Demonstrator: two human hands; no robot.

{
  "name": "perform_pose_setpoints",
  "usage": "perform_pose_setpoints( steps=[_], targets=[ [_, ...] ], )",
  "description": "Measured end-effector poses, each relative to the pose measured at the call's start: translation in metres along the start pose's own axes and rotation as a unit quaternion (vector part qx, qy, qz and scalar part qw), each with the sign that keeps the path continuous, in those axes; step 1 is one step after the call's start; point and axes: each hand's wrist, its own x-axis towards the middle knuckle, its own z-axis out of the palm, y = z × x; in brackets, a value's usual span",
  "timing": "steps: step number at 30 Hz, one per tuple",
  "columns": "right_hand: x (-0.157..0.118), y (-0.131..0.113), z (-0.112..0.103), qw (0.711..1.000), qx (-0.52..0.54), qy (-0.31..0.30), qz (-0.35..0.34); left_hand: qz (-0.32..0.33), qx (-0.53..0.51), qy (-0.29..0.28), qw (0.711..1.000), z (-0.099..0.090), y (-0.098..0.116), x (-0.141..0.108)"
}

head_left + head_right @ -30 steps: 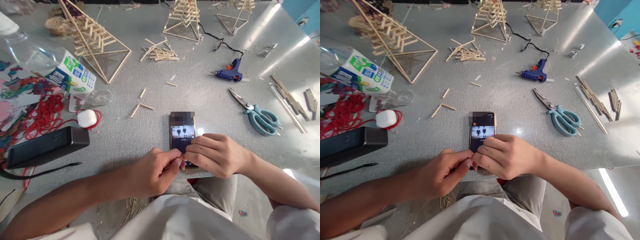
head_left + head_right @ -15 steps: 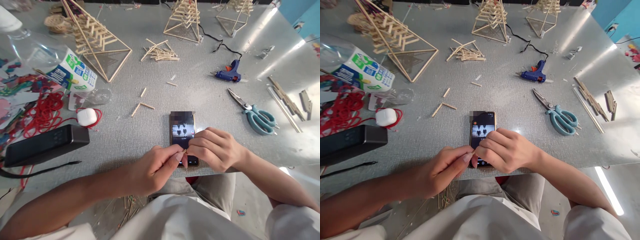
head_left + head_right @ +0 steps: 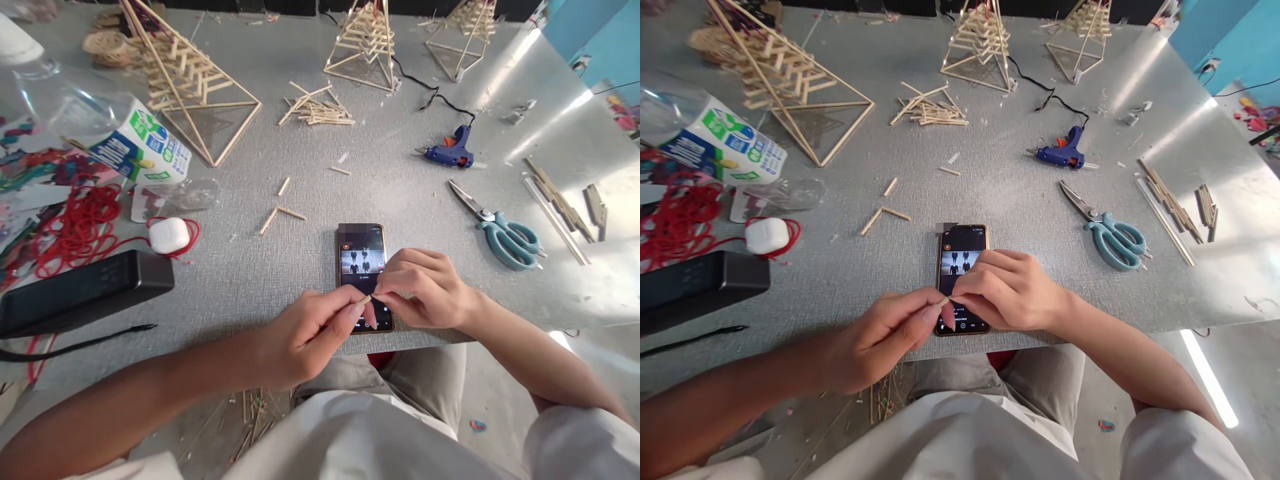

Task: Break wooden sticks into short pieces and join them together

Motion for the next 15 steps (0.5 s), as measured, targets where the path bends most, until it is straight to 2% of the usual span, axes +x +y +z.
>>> perform_pose_setpoints(
  steps=[3, 7, 12, 15],
  targets=[
    [0.0, 0.0, 0.0, 0.996, 0.073, -0.006, 0.041, 0.0, 0.018, 0.005, 1.0, -0.003, 0.002, 0.002],
    [0.001, 0.004, -0.001, 0.994, 0.105, -0.017, 0.031, 0.007, 0.042, 0.032, 0.999, -0.008, 0.003, 0.006],
    [0.008, 0.01, -0.001, 0.999, 0.032, -0.019, 0.017, 0.017, 0.095, 0.081, 0.992, -0.018, -0.002, 0.015],
    [0.023, 0.015, -0.005, 0.997, -0.034, -0.074, 0.006, 0.04, 0.13, 0.115, 0.984, -0.026, -0.006, 0.021]
  ],
)
